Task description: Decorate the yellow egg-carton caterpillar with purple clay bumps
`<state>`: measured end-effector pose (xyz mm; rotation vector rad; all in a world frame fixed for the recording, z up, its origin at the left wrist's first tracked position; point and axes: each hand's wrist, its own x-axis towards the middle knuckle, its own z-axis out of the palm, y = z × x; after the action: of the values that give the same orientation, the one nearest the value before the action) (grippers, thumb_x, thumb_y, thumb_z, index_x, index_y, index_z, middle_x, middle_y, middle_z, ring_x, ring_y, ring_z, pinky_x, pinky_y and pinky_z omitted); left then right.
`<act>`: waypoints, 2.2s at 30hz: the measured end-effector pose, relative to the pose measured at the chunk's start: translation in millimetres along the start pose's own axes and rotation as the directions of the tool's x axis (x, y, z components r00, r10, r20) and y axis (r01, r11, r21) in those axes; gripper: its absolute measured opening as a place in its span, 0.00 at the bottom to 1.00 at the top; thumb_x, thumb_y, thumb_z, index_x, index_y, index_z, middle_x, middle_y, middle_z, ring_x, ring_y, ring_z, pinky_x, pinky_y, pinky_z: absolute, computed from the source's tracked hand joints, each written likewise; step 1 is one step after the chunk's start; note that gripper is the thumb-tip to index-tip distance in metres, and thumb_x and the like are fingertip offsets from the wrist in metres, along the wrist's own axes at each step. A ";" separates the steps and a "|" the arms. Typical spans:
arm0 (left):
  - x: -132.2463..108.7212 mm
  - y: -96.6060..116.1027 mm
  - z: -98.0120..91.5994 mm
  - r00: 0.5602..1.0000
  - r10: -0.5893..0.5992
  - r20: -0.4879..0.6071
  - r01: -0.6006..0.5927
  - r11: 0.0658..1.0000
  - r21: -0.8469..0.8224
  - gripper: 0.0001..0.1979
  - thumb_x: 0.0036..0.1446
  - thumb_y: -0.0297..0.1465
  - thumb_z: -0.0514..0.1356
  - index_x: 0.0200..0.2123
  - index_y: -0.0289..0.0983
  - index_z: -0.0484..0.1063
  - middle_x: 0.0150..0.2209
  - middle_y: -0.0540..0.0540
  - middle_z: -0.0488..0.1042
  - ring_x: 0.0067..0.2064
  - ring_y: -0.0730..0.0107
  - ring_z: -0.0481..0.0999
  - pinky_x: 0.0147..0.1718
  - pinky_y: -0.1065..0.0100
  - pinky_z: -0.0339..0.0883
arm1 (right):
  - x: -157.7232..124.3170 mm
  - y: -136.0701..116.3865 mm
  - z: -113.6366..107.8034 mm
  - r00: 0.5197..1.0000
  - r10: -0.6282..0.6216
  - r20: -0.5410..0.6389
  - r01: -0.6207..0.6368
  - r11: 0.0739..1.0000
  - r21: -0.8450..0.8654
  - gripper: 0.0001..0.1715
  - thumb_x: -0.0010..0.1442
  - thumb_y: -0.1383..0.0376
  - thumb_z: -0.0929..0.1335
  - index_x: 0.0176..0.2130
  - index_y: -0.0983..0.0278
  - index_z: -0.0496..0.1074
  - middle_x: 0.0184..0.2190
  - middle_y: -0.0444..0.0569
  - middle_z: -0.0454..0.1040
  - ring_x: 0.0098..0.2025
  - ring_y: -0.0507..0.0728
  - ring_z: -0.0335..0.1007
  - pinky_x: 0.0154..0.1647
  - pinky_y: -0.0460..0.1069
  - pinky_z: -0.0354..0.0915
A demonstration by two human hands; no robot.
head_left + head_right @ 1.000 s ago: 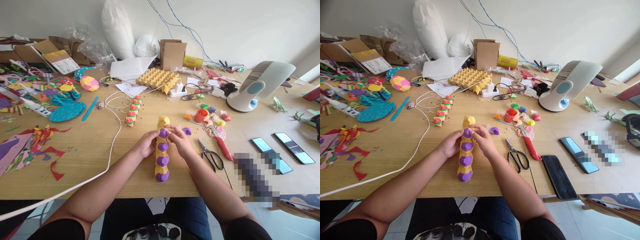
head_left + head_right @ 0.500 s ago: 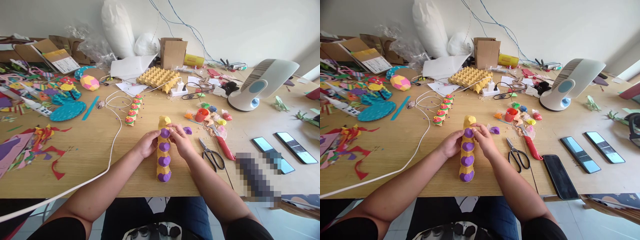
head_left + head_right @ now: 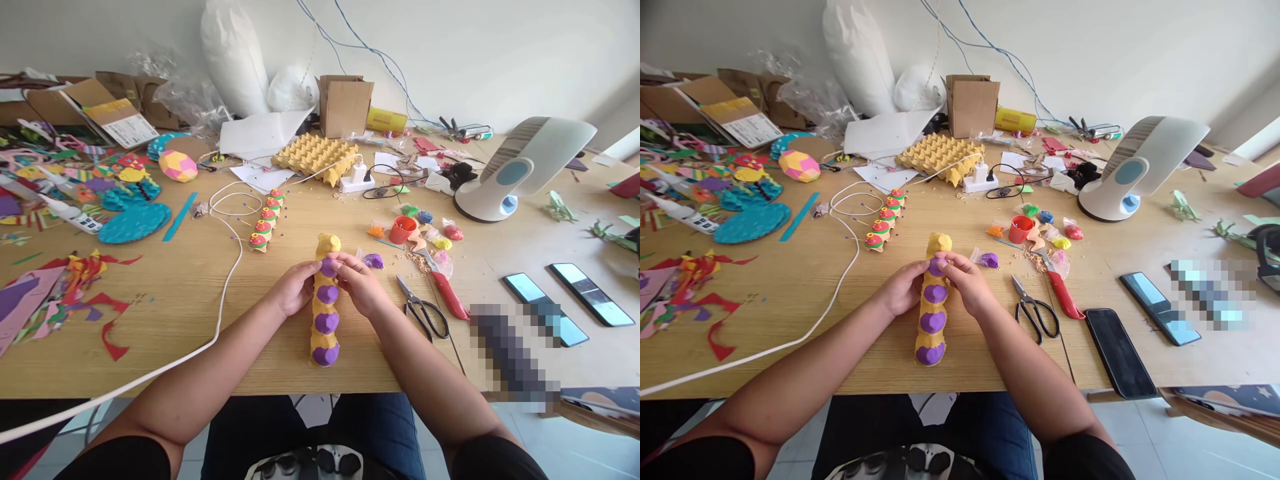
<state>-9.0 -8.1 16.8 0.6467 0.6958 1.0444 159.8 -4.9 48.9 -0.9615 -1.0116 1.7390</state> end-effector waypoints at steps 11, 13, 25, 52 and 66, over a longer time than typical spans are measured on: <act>3.4 4.2 -0.8 0.995 0.008 -0.102 0.001 0.996 0.088 0.19 0.56 0.44 0.68 0.43 0.36 0.81 0.41 0.42 0.82 0.39 0.64 0.78 0.39 0.66 0.71 | 10.0 -2.9 -16.3 0.989 -0.146 -0.030 0.133 0.954 -0.270 0.20 0.61 0.52 0.69 0.50 0.57 0.70 0.30 0.41 0.73 0.32 0.52 0.69 0.34 0.48 0.62; 5.0 5.3 -6.8 0.991 0.061 -0.121 -0.030 0.970 0.243 0.23 0.58 0.49 0.65 0.42 0.35 0.81 0.40 0.41 0.82 0.39 0.61 0.78 0.39 0.64 0.70 | 15.7 0.8 -21.9 0.993 -0.117 -0.001 0.110 0.937 -0.331 0.16 0.61 0.57 0.68 0.48 0.58 0.71 0.30 0.41 0.73 0.33 0.52 0.70 0.36 0.48 0.63; 14.9 16.1 -34.0 0.845 0.533 -0.036 -0.106 0.233 0.967 0.07 0.57 0.30 0.60 0.38 0.41 0.78 0.40 0.45 0.80 0.39 0.62 0.75 0.45 0.63 0.67 | 21.5 3.8 -32.5 0.950 -0.280 0.139 0.230 0.323 -0.918 0.22 0.65 0.72 0.62 0.54 0.63 0.78 0.48 0.55 0.80 0.48 0.59 0.75 0.52 0.53 0.66; 11.5 10.8 -23.5 0.710 0.703 0.047 -0.235 0.174 0.956 0.13 0.59 0.29 0.61 0.47 0.41 0.77 0.47 0.43 0.77 0.50 0.57 0.73 0.55 0.57 0.64 | 26.3 2.4 -43.6 0.831 -0.555 0.045 0.286 0.354 -0.890 0.32 0.67 0.65 0.62 0.68 0.62 0.58 0.62 0.60 0.68 0.62 0.64 0.64 0.62 0.59 0.62; -4.9 17.1 0.5 0.596 0.761 0.257 -0.344 -0.047 0.938 0.09 0.65 0.35 0.60 0.46 0.43 0.78 0.49 0.42 0.74 0.57 0.57 0.69 0.63 0.52 0.59 | 18.5 8.6 -31.5 0.851 -0.476 0.221 0.441 0.421 -0.793 0.34 0.65 0.51 0.70 0.67 0.52 0.63 0.55 0.54 0.76 0.54 0.62 0.72 0.58 0.57 0.65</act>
<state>-19.6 -6.5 31.1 2.0923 1.5244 1.4913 179.9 17.2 26.1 -1.1012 -1.9457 0.6965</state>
